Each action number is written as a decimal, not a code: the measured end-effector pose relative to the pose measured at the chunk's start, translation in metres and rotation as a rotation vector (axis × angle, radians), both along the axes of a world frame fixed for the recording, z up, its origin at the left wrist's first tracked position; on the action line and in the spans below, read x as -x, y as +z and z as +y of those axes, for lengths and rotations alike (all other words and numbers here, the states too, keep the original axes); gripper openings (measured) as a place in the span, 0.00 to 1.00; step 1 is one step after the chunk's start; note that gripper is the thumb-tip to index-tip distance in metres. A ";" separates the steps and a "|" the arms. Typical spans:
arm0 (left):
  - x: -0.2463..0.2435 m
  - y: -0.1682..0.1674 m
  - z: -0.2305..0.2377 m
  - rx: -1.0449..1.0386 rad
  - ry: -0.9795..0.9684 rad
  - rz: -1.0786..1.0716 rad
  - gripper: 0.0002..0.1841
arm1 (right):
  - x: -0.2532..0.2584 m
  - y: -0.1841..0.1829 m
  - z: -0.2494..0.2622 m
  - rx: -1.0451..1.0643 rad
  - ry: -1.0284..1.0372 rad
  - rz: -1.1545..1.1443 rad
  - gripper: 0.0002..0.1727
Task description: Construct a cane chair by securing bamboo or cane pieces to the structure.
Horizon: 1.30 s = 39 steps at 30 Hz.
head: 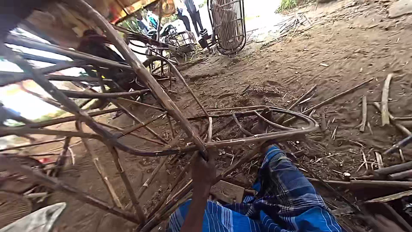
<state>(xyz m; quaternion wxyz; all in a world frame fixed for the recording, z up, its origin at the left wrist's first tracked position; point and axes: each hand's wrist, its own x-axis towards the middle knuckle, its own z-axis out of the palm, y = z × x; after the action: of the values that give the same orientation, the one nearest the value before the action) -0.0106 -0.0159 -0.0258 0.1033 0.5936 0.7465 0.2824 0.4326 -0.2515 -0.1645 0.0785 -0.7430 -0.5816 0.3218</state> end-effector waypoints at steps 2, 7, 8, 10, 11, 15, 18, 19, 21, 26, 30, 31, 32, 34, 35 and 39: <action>0.023 0.015 -0.012 0.001 -0.010 -0.010 0.32 | 0.011 0.024 0.043 -0.465 0.048 -0.082 0.30; 0.049 0.036 -0.025 0.043 -0.048 -0.151 0.35 | 0.077 0.099 0.161 -0.930 0.246 -0.145 0.41; 0.055 0.035 -0.024 0.025 -0.055 -0.162 0.34 | 0.087 0.105 0.183 -0.946 0.306 -0.140 0.38; 0.066 0.029 -0.022 -0.018 -0.074 -0.174 0.33 | 0.094 0.108 0.218 -0.908 0.447 -0.105 0.30; 0.067 0.027 -0.024 -0.024 -0.071 -0.179 0.33 | 0.094 0.108 0.227 -0.839 0.508 -0.060 0.27; 0.048 0.030 -0.032 -0.019 0.065 -0.059 0.41 | 0.094 0.111 0.233 -0.586 0.494 0.054 0.27; 0.027 0.035 -0.049 -0.252 0.133 0.179 0.37 | 0.098 0.104 0.239 -0.658 0.435 0.048 0.24; 0.016 0.040 -0.058 -0.339 0.070 0.242 0.38 | 0.099 0.105 0.241 -0.676 0.430 0.047 0.23; -0.010 0.049 -0.063 -0.486 -0.289 0.391 0.37 | 0.099 0.112 0.243 -0.659 0.445 0.068 0.23; -0.058 0.065 0.019 0.069 -0.673 0.774 0.30 | 0.106 0.123 0.245 -0.615 0.467 0.084 0.22; -0.066 0.079 0.036 0.262 -0.538 0.938 0.33 | 0.116 0.122 0.248 -0.603 0.287 0.072 0.21; -0.064 0.083 0.032 0.280 -0.521 0.949 0.33 | 0.122 0.125 0.244 -0.614 0.276 0.076 0.21; -0.061 0.087 0.027 0.284 -0.521 0.954 0.32 | 0.126 0.128 0.240 -0.641 0.280 0.087 0.21; -0.060 0.092 0.019 0.276 -0.527 0.960 0.27 | 0.127 0.136 0.235 -0.692 0.290 0.100 0.19; -0.060 0.091 0.014 0.290 -0.523 0.968 0.27 | 0.127 0.136 0.232 -0.688 0.297 0.087 0.20; -0.047 0.089 -0.019 0.377 -0.447 0.957 0.26 | 0.139 0.142 0.211 -0.690 0.337 0.041 0.20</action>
<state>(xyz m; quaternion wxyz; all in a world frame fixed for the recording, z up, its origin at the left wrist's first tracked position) 0.0360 -0.0347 0.0630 -0.0850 0.7707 0.6037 -0.1856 0.2938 -0.0405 -0.0228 0.2816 -0.5603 -0.7680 0.1301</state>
